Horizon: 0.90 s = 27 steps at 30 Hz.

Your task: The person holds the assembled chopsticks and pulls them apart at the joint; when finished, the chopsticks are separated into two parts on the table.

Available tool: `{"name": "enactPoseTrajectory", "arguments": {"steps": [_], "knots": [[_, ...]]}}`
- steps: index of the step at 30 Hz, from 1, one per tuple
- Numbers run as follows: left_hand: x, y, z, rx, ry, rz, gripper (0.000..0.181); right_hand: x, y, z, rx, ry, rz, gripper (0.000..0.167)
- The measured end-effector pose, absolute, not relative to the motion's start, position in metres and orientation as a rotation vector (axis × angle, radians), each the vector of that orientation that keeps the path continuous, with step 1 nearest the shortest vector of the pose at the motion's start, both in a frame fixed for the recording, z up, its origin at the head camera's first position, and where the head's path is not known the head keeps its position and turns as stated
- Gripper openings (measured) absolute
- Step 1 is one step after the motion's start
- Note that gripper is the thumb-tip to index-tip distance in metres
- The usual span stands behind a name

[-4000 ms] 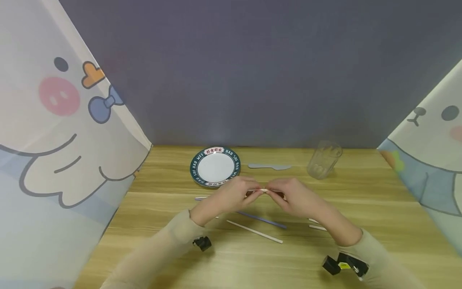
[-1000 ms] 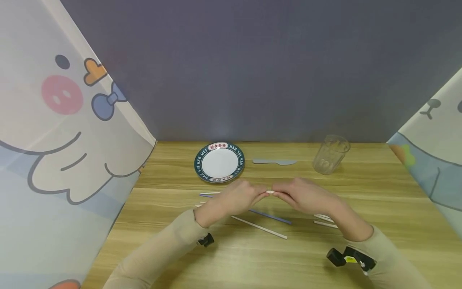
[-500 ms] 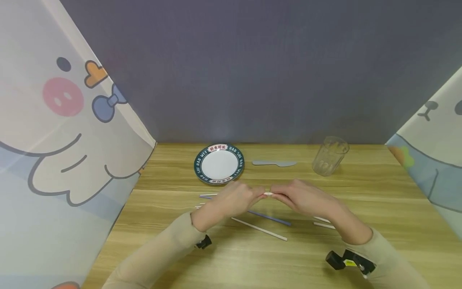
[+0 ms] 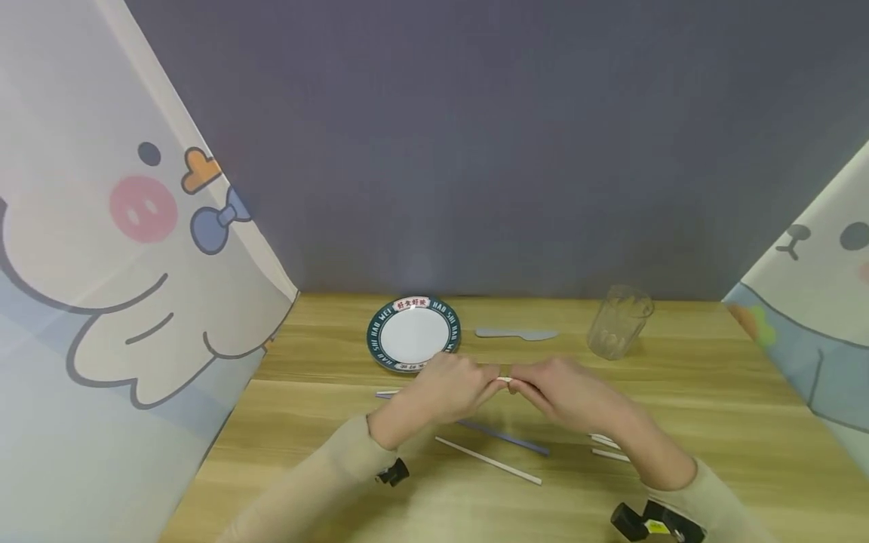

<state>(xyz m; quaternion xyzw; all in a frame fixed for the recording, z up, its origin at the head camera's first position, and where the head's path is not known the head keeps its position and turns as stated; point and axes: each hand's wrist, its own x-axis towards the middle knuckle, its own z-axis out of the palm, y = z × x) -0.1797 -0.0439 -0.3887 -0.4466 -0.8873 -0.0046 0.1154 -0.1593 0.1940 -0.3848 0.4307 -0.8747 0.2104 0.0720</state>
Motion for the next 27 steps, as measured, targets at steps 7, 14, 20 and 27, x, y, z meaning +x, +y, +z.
{"name": "enactPoseTrajectory", "arguments": {"steps": [7, 14, 20, 27], "knots": [[-0.1764, -0.0466, -0.3921, -1.306, -2.607, -0.014, 0.041, -0.1622, 0.1971, -0.3877, 1.322, -2.623, 0.646, 0.020], [-0.1732, -0.0474, -0.3888, -1.292, -2.625, -0.006, 0.040, -0.1634, 0.1997, -0.3886, 1.374, -2.573, 0.659, 0.024], [-0.1718, -0.0475, -0.3909, -1.319, -2.622, -0.012, 0.043, -0.1598, 0.2016, -0.3905, 1.380, -2.597, 0.689, 0.024], [-0.1708, -0.0464, -0.3925, -1.273, -2.522, 0.038, 0.040, -0.1585, 0.2017, -0.3895, 1.365, -2.618, 0.713, 0.024]]}}
